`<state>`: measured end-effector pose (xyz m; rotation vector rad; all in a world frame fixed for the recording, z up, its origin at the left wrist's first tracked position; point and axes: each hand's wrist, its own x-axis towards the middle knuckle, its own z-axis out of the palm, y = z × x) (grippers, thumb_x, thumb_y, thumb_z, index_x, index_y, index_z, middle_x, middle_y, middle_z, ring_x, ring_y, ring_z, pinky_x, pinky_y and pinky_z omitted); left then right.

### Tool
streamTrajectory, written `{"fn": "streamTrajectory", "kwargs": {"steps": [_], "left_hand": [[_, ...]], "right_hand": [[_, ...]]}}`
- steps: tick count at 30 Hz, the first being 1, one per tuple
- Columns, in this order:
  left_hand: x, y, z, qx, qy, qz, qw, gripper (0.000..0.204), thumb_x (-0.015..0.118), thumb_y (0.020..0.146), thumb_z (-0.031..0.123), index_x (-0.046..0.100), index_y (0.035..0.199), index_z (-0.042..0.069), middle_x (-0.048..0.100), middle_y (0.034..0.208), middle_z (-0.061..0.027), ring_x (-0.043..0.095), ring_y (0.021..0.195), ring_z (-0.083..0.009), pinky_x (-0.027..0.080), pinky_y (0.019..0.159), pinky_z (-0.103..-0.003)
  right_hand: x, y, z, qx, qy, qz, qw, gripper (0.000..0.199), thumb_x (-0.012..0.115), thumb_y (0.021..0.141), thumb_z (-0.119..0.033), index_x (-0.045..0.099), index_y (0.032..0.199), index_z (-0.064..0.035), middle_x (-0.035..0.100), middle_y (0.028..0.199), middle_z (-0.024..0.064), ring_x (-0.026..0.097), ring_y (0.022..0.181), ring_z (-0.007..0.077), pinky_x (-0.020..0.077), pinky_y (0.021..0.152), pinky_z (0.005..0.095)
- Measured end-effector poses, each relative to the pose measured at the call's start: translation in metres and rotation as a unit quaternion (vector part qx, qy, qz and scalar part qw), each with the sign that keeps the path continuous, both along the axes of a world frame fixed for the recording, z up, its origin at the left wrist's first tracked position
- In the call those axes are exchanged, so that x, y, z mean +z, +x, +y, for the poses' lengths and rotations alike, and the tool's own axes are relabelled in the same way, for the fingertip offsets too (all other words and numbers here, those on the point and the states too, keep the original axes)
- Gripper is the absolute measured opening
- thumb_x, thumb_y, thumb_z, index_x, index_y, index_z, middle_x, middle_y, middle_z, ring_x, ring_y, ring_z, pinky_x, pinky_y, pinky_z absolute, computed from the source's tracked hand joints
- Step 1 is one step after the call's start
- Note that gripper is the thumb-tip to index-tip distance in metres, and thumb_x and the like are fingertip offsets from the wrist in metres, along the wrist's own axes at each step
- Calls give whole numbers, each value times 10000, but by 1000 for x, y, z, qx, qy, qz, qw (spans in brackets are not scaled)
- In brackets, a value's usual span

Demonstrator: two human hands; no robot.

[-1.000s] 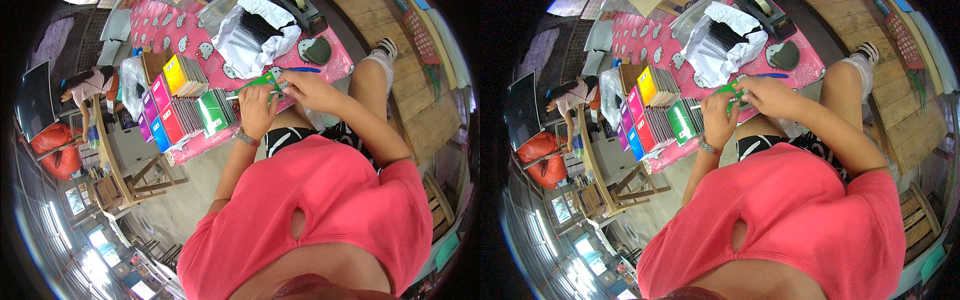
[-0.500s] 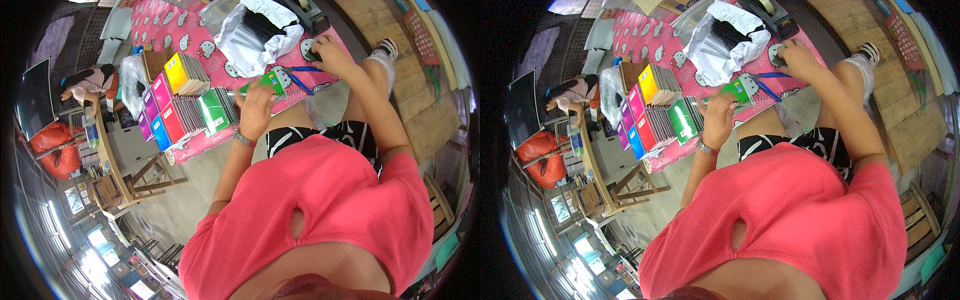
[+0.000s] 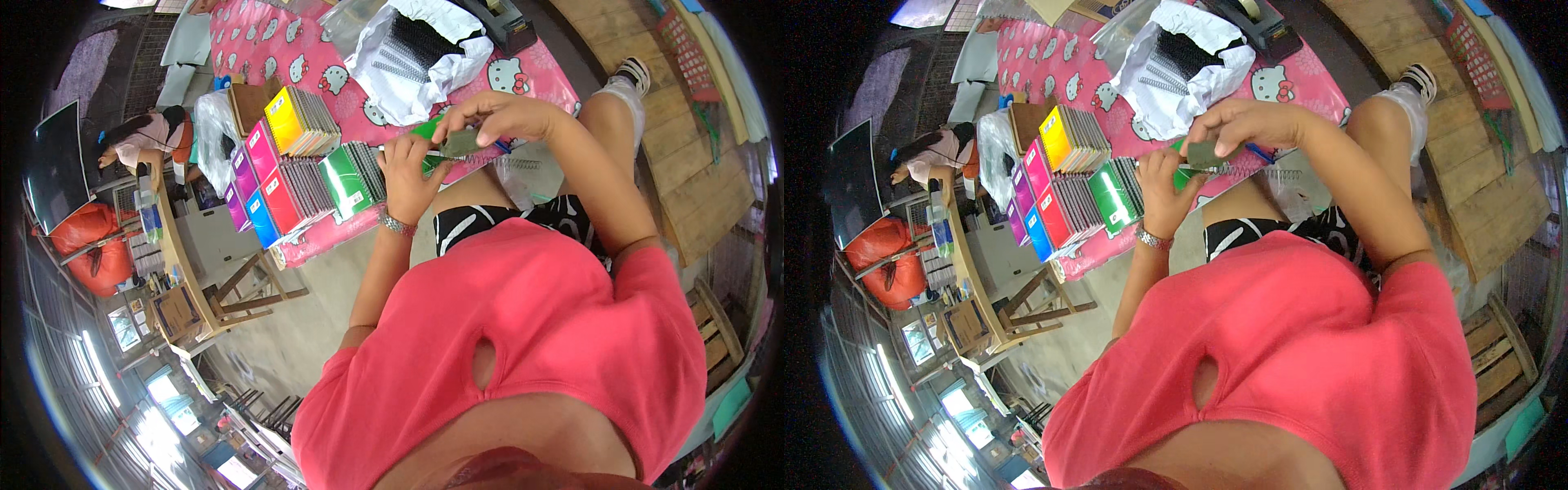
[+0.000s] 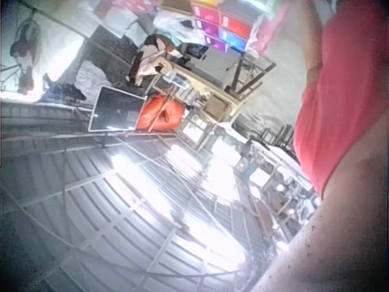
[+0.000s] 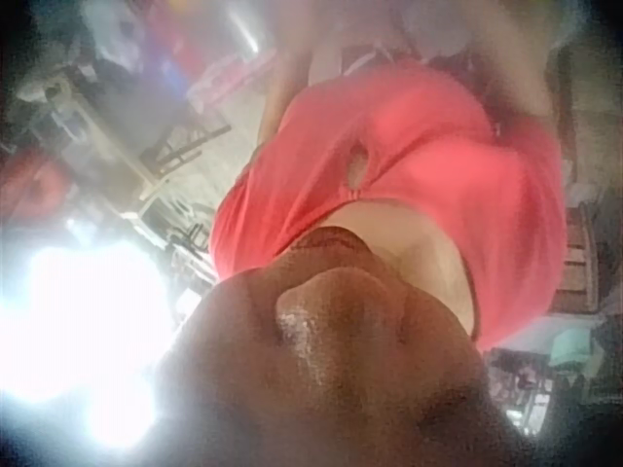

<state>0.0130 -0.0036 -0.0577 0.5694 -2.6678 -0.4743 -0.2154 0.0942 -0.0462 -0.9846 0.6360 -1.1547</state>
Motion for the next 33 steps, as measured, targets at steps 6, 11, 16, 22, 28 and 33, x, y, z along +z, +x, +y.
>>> {"fn": "streamTrajectory", "kwargs": {"steps": [6,11,16,22,28,33], "left_hand": [[-1,-2,-3,2,7,5,1000,420,810,697,308,612,1010,110,592,1036,-58,511,1022,-275,335,858,-431],[2,-4,-1,-4,4,7,1000,427,808,702,310,602,1017,108,593,1040,-60,516,1009,-279,334,868,-432],[1,-1,-5,1,3,30,1000,444,839,676,294,598,990,94,576,999,-91,520,974,-300,375,847,-433],[4,7,-27,32,46,45,997,445,864,643,195,587,967,66,549,960,-112,521,960,-325,414,809,-433],[1,13,-33,40,147,50,987,402,841,673,114,575,966,50,542,950,-103,558,868,-272,464,698,-369],[-1,11,-34,47,200,61,977,386,837,696,108,571,967,35,557,947,-87,563,790,-213,469,626,-305]], "right_hand": [[3,-1,-2,-53,-21,141,988,337,719,665,-128,658,972,-3,622,1203,114,563,1116,227,426,974,339],[-4,-7,-4,-75,-31,473,877,356,735,652,-137,663,979,-15,632,1150,106,570,1094,222,439,949,338],[-6,1,-7,-66,-13,242,968,375,740,654,-172,674,988,-16,624,1158,101,579,1053,208,456,896,334],[-11,3,-15,-63,-2,194,979,395,703,698,-222,672,1021,3,622,1153,80,567,1049,184,437,914,311],[1,9,-21,-23,35,56,998,361,678,739,-151,668,1067,2,625,1132,60,566,1034,160,438,927,310],[-6,6,-19,-98,38,212,972,366,681,747,-113,660,1093,4,636,1064,52,578,994,151,465,881,293]]}}
